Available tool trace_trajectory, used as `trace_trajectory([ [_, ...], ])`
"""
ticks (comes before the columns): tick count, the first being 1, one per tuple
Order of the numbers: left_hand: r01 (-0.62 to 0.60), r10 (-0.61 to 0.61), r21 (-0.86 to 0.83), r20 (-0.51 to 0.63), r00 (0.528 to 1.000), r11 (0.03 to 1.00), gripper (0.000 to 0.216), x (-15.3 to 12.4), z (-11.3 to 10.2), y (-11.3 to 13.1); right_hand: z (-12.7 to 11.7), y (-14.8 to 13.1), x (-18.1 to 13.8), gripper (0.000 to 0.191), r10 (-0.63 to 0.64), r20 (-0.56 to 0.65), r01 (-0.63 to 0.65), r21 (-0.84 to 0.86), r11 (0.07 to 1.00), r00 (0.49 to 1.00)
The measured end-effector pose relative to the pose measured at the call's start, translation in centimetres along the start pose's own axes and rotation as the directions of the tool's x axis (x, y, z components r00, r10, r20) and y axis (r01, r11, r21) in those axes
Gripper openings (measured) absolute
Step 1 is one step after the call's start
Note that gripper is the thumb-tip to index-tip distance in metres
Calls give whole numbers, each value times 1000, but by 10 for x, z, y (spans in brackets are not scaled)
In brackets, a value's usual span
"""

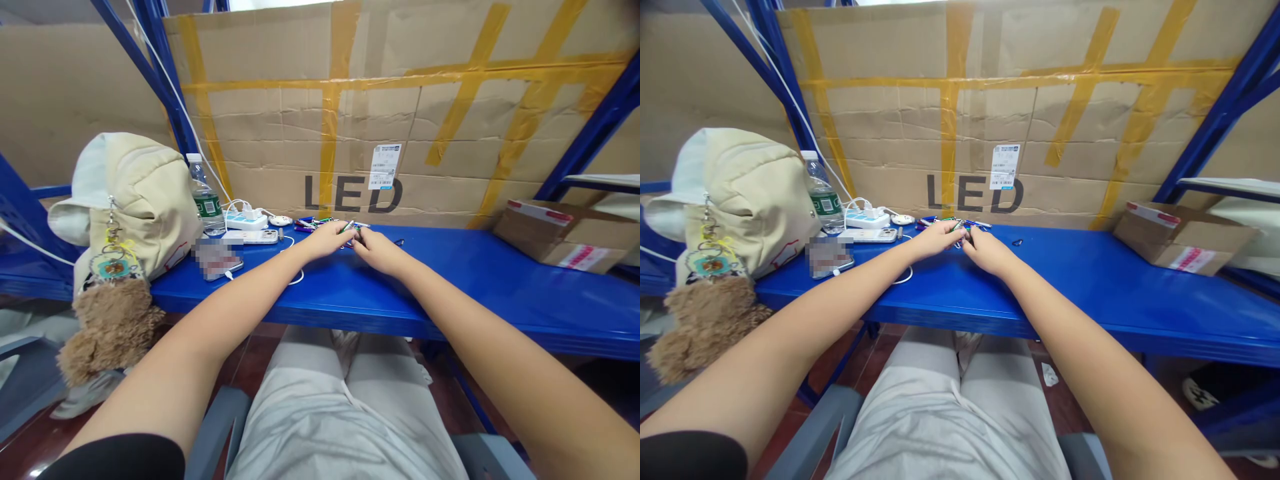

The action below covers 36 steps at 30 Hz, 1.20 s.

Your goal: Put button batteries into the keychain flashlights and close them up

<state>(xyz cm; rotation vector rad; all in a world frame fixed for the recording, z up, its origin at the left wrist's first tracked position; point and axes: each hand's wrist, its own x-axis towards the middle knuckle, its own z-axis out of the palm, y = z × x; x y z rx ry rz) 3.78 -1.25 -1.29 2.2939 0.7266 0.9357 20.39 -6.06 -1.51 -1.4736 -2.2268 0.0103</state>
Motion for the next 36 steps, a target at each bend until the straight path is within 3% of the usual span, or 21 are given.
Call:
trace_trajectory([
  [4, -33, 42, 158, -52, 998, 987, 24, 1, 1, 2, -1, -13, -3, 33, 128, 24, -121, -181, 976, 992],
  [10, 18, 13, 267, -112, 994, 964, 27, 3, 0, 3, -3, -15, -2, 37, 137, 13, -131, -223, 966, 990],
  [19, -12, -75, 467, 167, 983, 884, 25, -5, -11, 3, -5, -5, 0, 29, 91, 7, -87, -241, 967, 996],
  [26, -50, -45, 371, 242, 969, 927, 25, -4, -7, 4, 1, 4, 3, 27, 6, 54, 3, -166, 986, 999],
  [31, 41, -85, 299, 135, 987, 953, 25, -2, -9, 1, 0, 6, 2, 22, -14, 49, 19, -85, 996, 999],
  [34, 130, -155, 208, 109, 982, 969, 23, -3, -12, 3, -3, 4, -1, 23, 0, 47, -4, 89, 996, 999],
  [36, 229, -229, 17, 127, 965, 973, 28, -5, -15, 6, -6, 4, -3, 30, 23, 82, -46, 292, 955, 996],
])
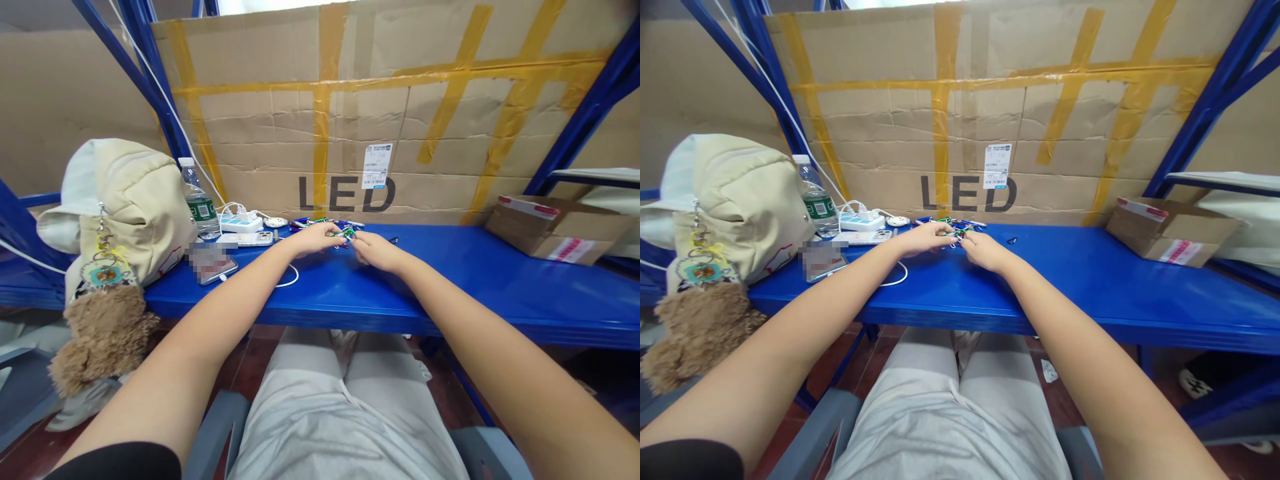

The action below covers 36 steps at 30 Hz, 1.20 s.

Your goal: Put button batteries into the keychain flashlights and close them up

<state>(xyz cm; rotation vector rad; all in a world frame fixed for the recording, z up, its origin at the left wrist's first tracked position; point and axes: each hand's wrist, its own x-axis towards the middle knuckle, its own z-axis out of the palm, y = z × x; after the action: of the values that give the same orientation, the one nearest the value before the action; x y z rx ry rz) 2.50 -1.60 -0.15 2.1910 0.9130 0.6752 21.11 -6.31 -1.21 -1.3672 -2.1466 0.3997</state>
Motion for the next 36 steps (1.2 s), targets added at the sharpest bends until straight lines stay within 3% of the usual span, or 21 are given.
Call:
trace_trajectory([
  [3, 31, -53, -362, -51, 997, 931, 39, -3, -10, 2, -7, 4, -1, 38, 62, 37, -70, 278, 958, 997],
  [6, -21, -92, -488, -207, 974, 872, 39, -3, -25, -5, -14, 12, 3, 38, 178, -26, -147, 453, 879, 984],
  [9, 41, -131, -257, -344, 930, 966, 37, -1, -44, -25, -16, 21, 11, 34, 307, -67, -240, 477, 846, 949],
  [11, 158, -95, 115, -422, 902, 981, 31, 0, -55, -40, -16, 30, 18, 30, 332, -106, -263, 411, 873, 937],
  [13, 230, -33, 421, -425, 905, 878, 29, 1, -62, -53, -14, 41, 25, 29, 297, -166, -237, 307, 922, 940],
  [16, 304, -77, 650, -353, 932, 697, 37, 4, -66, -64, -12, 58, 34, 31, 256, -225, -228, 145, 963, 940],
  [18, 372, -165, 702, -347, 923, 607, 40, 6, -66, -67, -12, 65, 37, 31, 291, -233, -272, 109, 956, 928],
  [22, 528, -321, 680, -419, 849, 509, 35, 2, -69, -70, -16, 70, 36, 33, 352, -251, -366, -9, 931, 902],
  [25, 599, -342, 658, -491, 801, 456, 34, -3, -77, -70, -18, 70, 34, 32, 355, -319, -411, -127, 903, 879],
  [28, 616, -291, 646, -546, 785, 450, 38, -8, -83, -69, -16, 70, 34, 15, 408, -282, -402, 81, 912, 868],
  [30, 614, -308, 643, -533, 788, 458, 37, -9, -84, -67, -14, 67, 34, 34, 446, -245, -384, 264, 885, 861],
  [32, 619, -348, 642, -512, 785, 452, 38, -10, -82, -65, -13, 63, 33, 46, 446, -236, -365, 317, 875, 864],
  [36, 647, -390, 638, -518, 761, 416, 43, -8, -74, -62, -9, 47, 27, 32, 253, -223, -256, 17, 967, 941],
])
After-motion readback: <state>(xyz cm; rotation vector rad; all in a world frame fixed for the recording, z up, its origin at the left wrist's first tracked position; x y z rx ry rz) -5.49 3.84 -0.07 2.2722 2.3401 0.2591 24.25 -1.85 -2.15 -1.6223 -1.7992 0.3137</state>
